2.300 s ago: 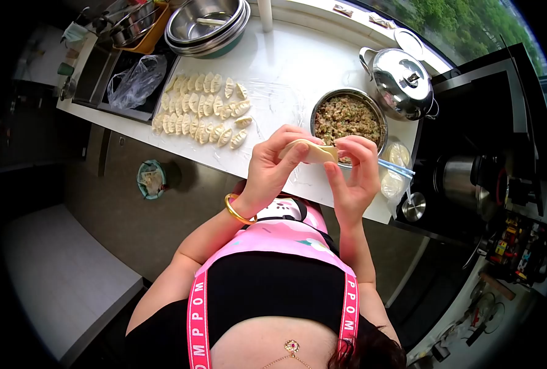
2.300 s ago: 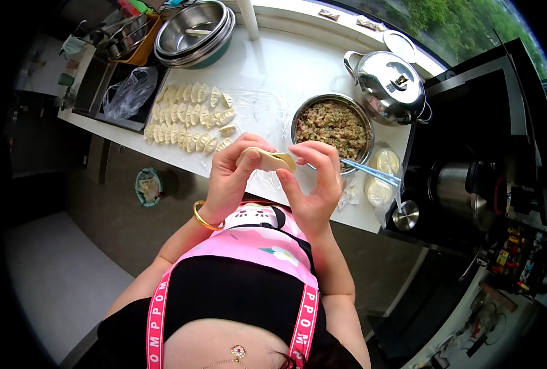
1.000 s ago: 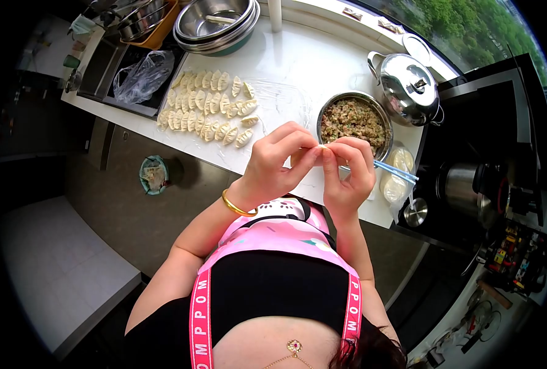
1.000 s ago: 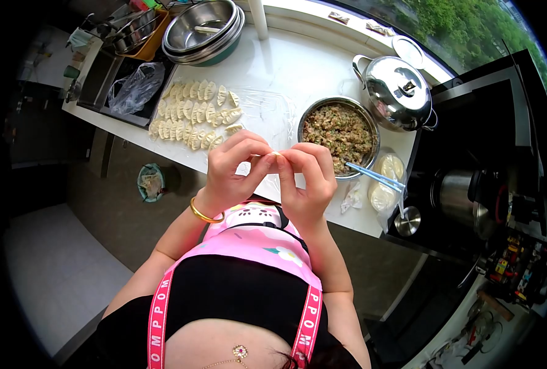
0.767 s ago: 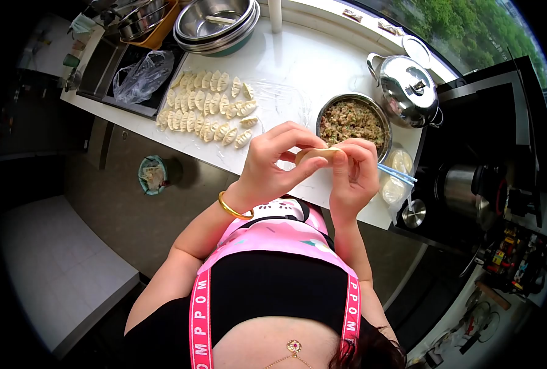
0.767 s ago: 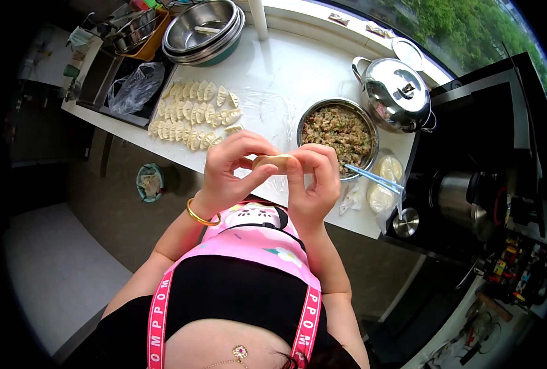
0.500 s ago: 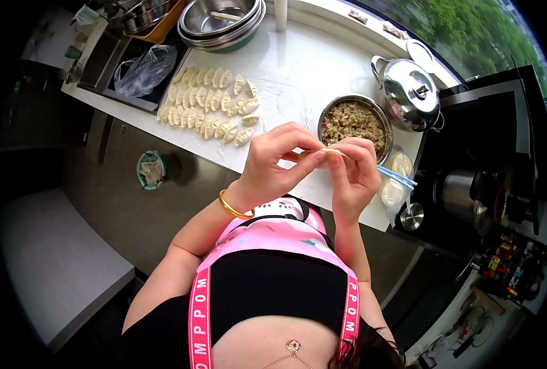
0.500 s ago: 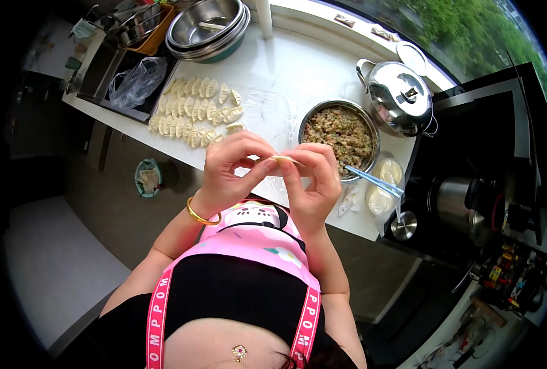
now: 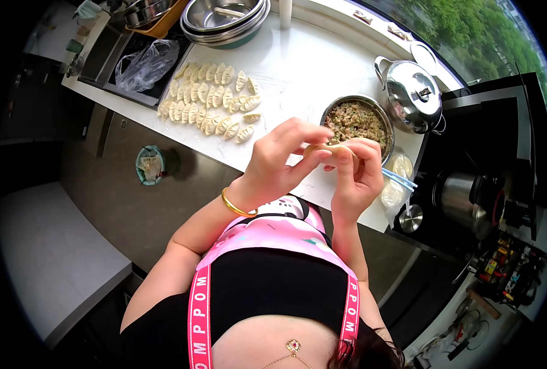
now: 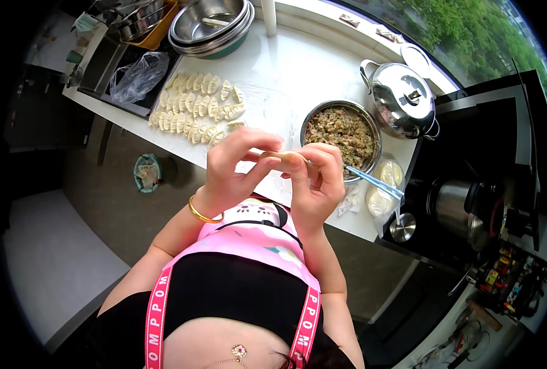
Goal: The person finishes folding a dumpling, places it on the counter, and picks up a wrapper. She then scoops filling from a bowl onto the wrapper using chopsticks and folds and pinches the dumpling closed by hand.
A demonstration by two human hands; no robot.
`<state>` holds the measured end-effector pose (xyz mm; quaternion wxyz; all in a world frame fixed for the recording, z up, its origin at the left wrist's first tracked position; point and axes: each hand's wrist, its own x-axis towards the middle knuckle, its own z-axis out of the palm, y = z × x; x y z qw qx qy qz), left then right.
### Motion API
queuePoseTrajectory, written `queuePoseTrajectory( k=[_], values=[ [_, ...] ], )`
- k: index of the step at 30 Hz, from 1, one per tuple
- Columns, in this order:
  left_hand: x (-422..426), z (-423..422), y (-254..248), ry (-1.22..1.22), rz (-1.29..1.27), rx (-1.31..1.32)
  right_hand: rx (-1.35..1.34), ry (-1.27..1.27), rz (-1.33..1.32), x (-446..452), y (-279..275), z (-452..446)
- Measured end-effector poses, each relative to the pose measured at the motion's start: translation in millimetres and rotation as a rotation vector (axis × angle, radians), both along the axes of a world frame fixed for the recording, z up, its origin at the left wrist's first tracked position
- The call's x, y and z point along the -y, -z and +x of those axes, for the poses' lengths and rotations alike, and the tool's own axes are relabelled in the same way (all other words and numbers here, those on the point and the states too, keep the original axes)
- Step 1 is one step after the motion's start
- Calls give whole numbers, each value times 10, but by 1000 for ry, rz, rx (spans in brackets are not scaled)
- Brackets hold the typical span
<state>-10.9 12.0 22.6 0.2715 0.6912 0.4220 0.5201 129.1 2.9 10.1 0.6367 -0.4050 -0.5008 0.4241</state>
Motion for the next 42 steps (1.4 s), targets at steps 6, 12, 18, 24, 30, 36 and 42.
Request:
queuePoseTrajectory(
  k=[6,12,18,24,30,36,42],
  values=[
    [-3,-77,10,-13,34,100,-47,21,9,-25,3,22],
    [1,-66,-38,-51,5,15,-27,21,29,-7,0,-5],
    [-6,-26,-36,-61,-26,130,19,43,26,5,6,-38],
    [9,-17,5,-71,-36,141,-12,10,5,17,21,-26],
    [25,39,-36,-94,-184,382,-5,15,-1,14,9,-30],
    [-23,-36,-38,-35,-149,241,21,0,24,3,11,-7],
    [-40,-69,-33,1,-89,91,21,-26,0,4,20,-5]
  ],
)
